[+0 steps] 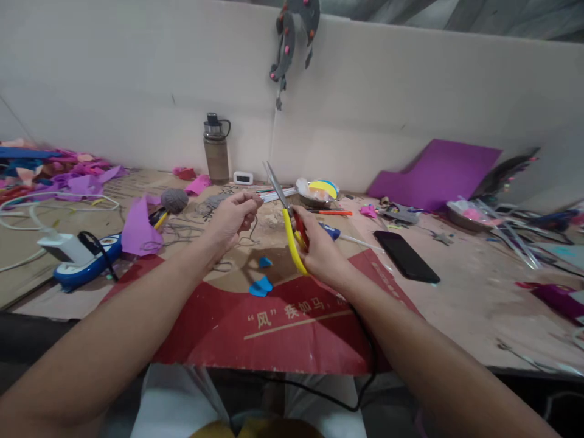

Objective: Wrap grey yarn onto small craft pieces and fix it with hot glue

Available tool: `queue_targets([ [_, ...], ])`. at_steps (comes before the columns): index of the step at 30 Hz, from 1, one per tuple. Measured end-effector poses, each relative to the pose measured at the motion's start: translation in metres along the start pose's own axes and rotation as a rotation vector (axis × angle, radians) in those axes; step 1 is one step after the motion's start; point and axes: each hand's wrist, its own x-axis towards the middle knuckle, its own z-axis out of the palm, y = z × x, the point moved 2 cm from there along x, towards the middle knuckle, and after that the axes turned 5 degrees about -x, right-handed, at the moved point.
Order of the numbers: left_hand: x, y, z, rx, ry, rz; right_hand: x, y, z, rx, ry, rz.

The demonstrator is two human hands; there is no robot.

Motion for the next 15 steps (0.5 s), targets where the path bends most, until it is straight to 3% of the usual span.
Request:
queue_targets([
  [6, -0.0029, 0.0027, 0.0018, -0.044, 0.017, -0.038, -0.0024, -0.0102, -0.0022, -0.001, -0.028, 0.153],
  [15, -0.0018, 0.0022, 0.0008, -0.047, 0.012, -0.045, -0.0033, -0.0073, 0.0023, -0.233, -0.121, 0.145],
])
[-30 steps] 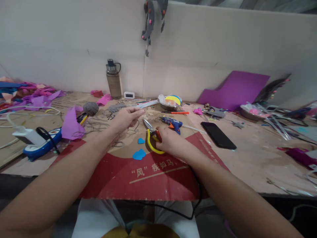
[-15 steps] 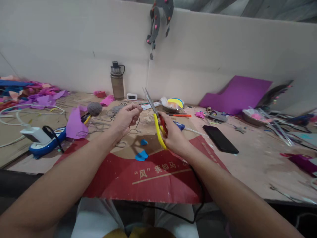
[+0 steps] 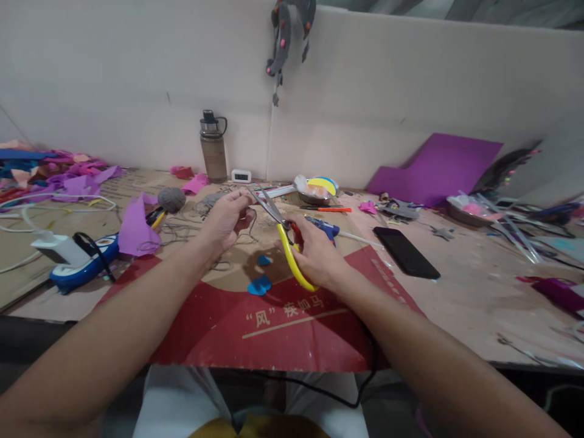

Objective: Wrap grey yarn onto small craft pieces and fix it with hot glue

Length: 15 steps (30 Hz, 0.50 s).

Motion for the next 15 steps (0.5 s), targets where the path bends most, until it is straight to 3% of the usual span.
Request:
queue_targets([
  [15, -0.0022, 0.0019, 0.0025, -0.009, 0.006, 0.018, -0.0011, -0.0017, -0.0006, -0.085, 0.013, -0.002],
])
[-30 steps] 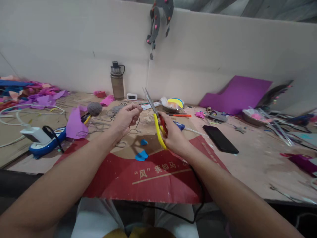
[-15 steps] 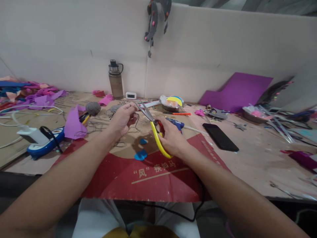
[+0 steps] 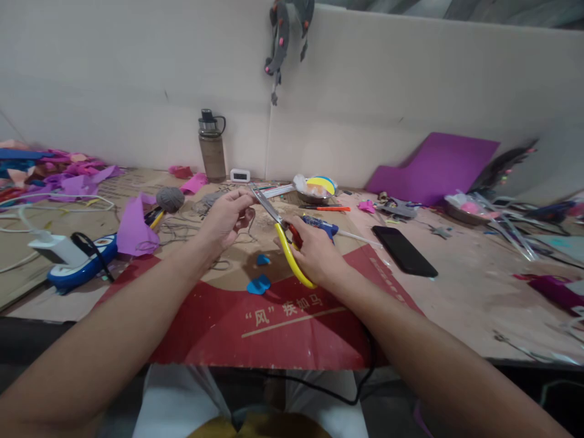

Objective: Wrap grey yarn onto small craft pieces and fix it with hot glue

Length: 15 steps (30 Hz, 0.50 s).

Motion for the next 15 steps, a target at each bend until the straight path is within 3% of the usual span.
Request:
queue_targets([
  [15, -0.0024, 0.0028, 0.002, 0.035, -0.046, 0.024, 0.0003, 0.0015, -0.0008, 0.083, 0.004, 0.076],
])
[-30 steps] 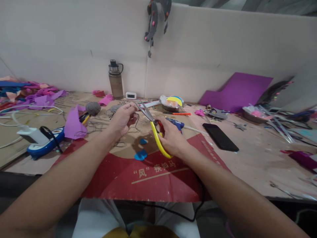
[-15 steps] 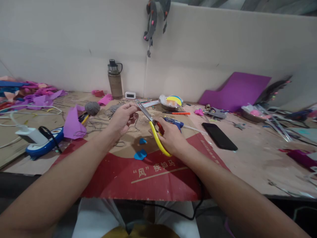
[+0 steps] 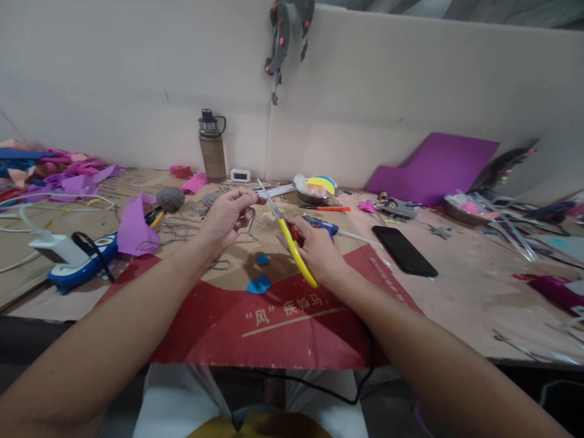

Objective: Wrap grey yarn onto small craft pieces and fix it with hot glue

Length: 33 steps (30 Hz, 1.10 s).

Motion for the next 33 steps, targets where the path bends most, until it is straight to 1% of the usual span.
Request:
queue_targets([
  [3, -0.001, 0.0, 0.0, 0.072, -0.008, 0.036, 0.002, 0.006, 0.0, 0.049, -0.028, 0.095],
  [5, -0.001, 0.0, -0.001, 0.118, 0.009, 0.055, 0.004, 0.012, 0.001, 0.025, -0.038, 0.137],
  [8, 0.0, -0.001, -0.001, 0.151, 0.032, 0.08, 0.006, 0.018, 0.002, -0.018, -0.007, 0.097],
  [10, 0.001, -0.001, -0.002, 0.146, 0.04, 0.101, 0.005, 0.017, 0.0, 0.0, 0.034, 0.041],
  [12, 0.001, -0.002, -0.002, 0.137, 0.048, 0.117, 0.004, 0.014, -0.001, 0.021, 0.054, 0.023],
  [16, 0.002, -0.003, -0.004, 0.145, 0.055, 0.121, 0.003, 0.012, 0.001, -0.04, -0.022, 0.114],
  [18, 0.003, -0.004, -0.005, 0.142, 0.045, 0.11, 0.003, 0.015, 0.005, -0.119, -0.061, 0.148],
  [21, 0.003, -0.005, -0.004, 0.14, 0.008, 0.078, 0.003, 0.024, 0.012, -0.236, -0.083, 0.168],
  [23, 0.003, -0.005, -0.003, 0.144, -0.018, 0.05, 0.002, 0.028, 0.016, -0.29, -0.11, 0.142],
  [25, 0.002, -0.005, -0.001, 0.147, -0.045, 0.025, 0.002, 0.029, 0.017, -0.332, -0.142, 0.06],
  [27, 0.001, -0.006, 0.001, 0.132, -0.072, -0.007, 0.002, 0.025, 0.015, -0.348, -0.12, -0.029],
  [29, 0.0, -0.008, 0.003, 0.109, -0.105, -0.051, 0.005, 0.018, 0.01, -0.254, -0.003, -0.072],
  [30, -0.001, -0.01, 0.004, 0.102, -0.128, -0.077, 0.007, 0.014, 0.007, -0.141, 0.069, -0.068],
  [32, -0.002, -0.014, 0.007, 0.105, -0.186, -0.126, 0.011, 0.005, 0.001, 0.182, 0.167, -0.021],
  [33, -0.002, -0.017, 0.008, 0.113, -0.219, -0.15, 0.014, 0.001, 0.0, 0.354, 0.179, 0.008],
])
